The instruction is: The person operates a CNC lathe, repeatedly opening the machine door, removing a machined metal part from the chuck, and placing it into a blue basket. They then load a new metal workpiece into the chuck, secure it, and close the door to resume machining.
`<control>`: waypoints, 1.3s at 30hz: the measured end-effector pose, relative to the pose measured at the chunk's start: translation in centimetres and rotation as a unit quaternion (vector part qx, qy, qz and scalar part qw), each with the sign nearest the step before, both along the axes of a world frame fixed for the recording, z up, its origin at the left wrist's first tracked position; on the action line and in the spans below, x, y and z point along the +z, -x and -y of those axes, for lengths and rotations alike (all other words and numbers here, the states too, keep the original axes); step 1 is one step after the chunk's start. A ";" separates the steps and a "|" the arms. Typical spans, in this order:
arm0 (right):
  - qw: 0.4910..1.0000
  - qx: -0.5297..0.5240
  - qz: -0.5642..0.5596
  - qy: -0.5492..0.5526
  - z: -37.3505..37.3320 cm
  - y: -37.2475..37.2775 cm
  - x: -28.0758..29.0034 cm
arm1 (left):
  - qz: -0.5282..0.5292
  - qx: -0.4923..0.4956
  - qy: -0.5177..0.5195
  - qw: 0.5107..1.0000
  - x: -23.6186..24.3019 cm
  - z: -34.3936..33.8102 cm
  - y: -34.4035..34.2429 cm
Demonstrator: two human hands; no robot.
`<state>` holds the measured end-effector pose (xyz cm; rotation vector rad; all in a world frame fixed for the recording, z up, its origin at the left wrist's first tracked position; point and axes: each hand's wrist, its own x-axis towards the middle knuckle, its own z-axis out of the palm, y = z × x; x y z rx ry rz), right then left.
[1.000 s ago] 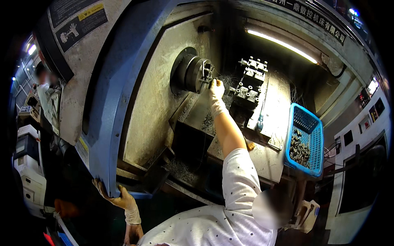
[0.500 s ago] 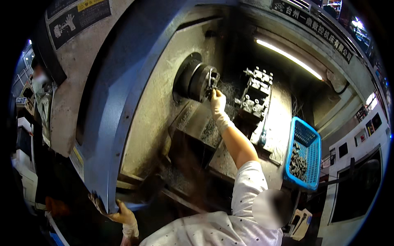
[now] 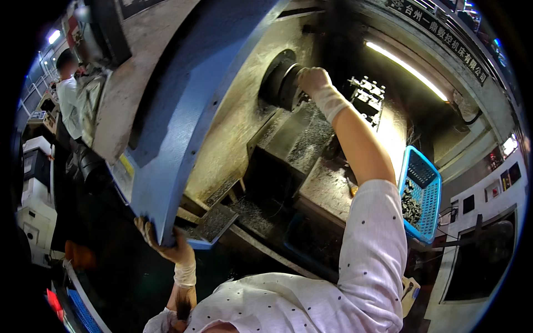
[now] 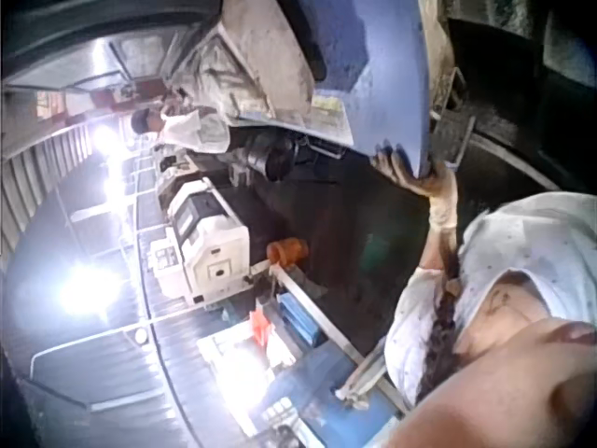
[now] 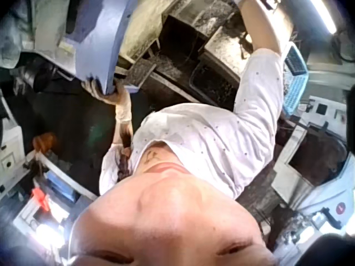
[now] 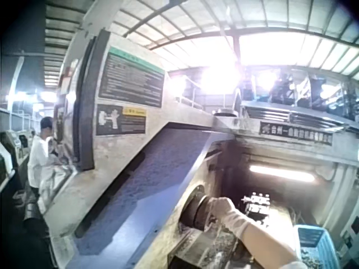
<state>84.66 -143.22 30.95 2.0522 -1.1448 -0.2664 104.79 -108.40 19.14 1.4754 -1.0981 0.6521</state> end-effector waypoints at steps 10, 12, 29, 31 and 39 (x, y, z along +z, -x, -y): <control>0.943 0.026 0.323 -0.072 1.1 2.5 -2.2 | -0.078 0.046 -0.051 0.995 1.1 -7.0 -9.0; 0.888 0.045 0.455 -0.047 0.3 1.0 -2.7 | -0.054 0.045 -0.023 0.997 2.6 -7.4 -11.6; 0.548 0.159 0.642 -0.512 -34.2 -10.9 -19.1 | 0.193 -0.060 -0.063 0.977 17.0 10.9 -11.1; 0.537 0.130 0.690 -0.467 -33.8 -12.2 -20.9 | 0.182 -0.062 0.018 0.981 15.1 9.8 -10.1; 0.563 0.129 0.665 -0.473 -34.0 -9.6 -20.4 | -0.005 0.217 -0.448 0.867 -9.7 -16.2 -8.6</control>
